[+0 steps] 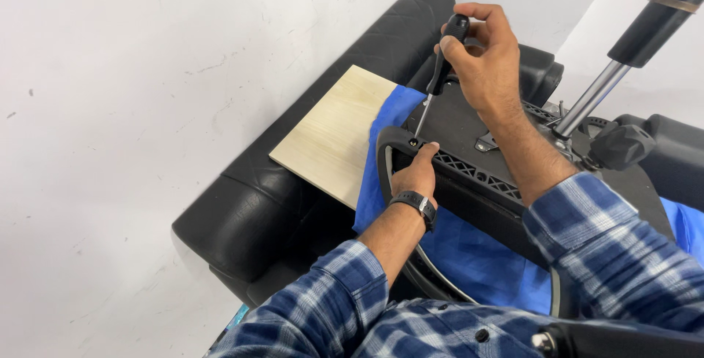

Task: The person uses a screwdriver to remove screws from the underside of an office chair seat. They loosen and remove several screws, then detach a plastic frame component from the seat base.

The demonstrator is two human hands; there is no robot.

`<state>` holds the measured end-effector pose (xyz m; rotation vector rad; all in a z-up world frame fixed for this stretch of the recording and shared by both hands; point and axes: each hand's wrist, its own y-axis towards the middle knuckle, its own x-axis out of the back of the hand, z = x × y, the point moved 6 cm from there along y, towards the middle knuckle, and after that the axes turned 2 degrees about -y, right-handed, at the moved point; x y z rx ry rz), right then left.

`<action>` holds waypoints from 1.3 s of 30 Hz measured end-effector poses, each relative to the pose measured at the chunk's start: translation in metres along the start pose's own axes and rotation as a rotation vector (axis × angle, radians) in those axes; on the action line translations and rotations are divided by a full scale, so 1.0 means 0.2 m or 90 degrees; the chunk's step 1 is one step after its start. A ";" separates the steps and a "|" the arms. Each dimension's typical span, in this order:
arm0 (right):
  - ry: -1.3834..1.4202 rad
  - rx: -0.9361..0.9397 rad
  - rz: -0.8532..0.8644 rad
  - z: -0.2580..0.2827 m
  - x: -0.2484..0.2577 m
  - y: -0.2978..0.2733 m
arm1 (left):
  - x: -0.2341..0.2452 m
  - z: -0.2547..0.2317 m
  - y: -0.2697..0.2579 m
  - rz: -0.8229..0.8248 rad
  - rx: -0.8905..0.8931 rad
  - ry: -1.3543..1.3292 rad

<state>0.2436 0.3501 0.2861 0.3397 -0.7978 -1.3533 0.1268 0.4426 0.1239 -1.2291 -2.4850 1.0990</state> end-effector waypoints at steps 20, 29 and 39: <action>-0.125 0.020 -0.027 -0.06 0.03 0.02 | -0.02 -0.03 0.01 0.012 -0.020 0.017; 0.083 0.072 -0.005 -0.01 -0.04 0.01 | -0.02 -0.03 0.01 0.007 -0.028 0.025; 0.050 0.044 -0.051 0.06 -0.04 -0.02 | 0.00 -0.05 -0.03 -0.014 -0.027 0.072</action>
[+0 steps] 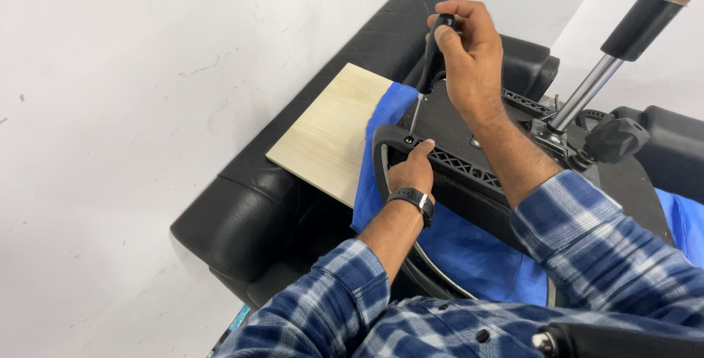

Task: The person uses a screwdriver to remove screws from the underside of an office chair seat. They loosen and remove several screws, then detach a plastic frame component from the seat base.

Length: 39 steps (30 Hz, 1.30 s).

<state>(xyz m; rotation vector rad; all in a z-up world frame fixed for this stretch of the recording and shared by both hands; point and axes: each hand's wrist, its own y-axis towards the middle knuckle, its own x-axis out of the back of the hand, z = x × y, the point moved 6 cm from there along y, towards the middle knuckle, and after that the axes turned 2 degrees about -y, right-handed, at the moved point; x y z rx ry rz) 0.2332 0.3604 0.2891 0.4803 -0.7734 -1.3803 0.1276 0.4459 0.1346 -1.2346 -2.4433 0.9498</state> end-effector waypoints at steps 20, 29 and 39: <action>-0.150 -0.009 -0.052 0.00 0.02 -0.05 | 0.00 0.00 -0.01 0.014 0.018 0.035; -0.083 -0.046 -0.018 -0.06 0.02 -0.05 | -0.01 0.02 0.03 0.027 0.006 0.006; -0.109 -0.005 -0.043 -0.05 0.04 -0.02 | -0.02 0.03 0.04 0.028 -0.009 -0.031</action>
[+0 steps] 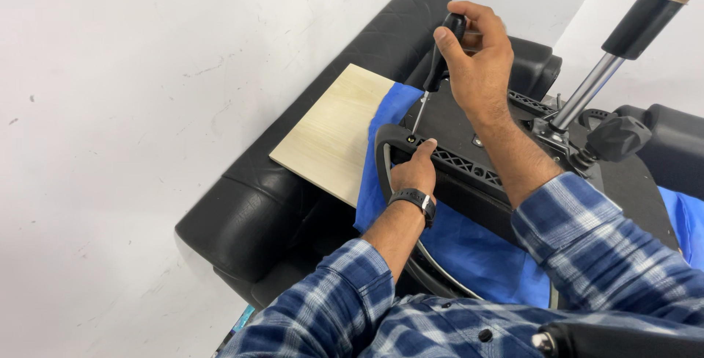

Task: The person uses a screwdriver to remove screws from the underside of an office chair seat. They loosen and remove several screws, then detach a plastic frame component from the seat base.

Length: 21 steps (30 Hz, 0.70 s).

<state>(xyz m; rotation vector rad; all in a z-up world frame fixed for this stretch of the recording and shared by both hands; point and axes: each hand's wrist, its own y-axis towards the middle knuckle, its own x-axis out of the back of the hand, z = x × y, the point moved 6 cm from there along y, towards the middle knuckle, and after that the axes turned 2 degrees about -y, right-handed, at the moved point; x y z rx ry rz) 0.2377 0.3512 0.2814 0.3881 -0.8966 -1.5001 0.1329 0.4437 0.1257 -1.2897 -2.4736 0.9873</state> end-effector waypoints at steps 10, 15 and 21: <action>0.013 -0.050 0.023 -0.04 0.02 -0.01 | 0.01 0.00 0.00 -0.002 -0.014 0.001; -0.041 -0.004 -0.038 -0.01 0.05 0.00 | 0.00 0.01 0.02 -0.003 -0.020 -0.005; 0.031 -0.071 0.005 -0.03 0.05 0.00 | 0.00 0.02 0.03 -0.013 -0.034 0.009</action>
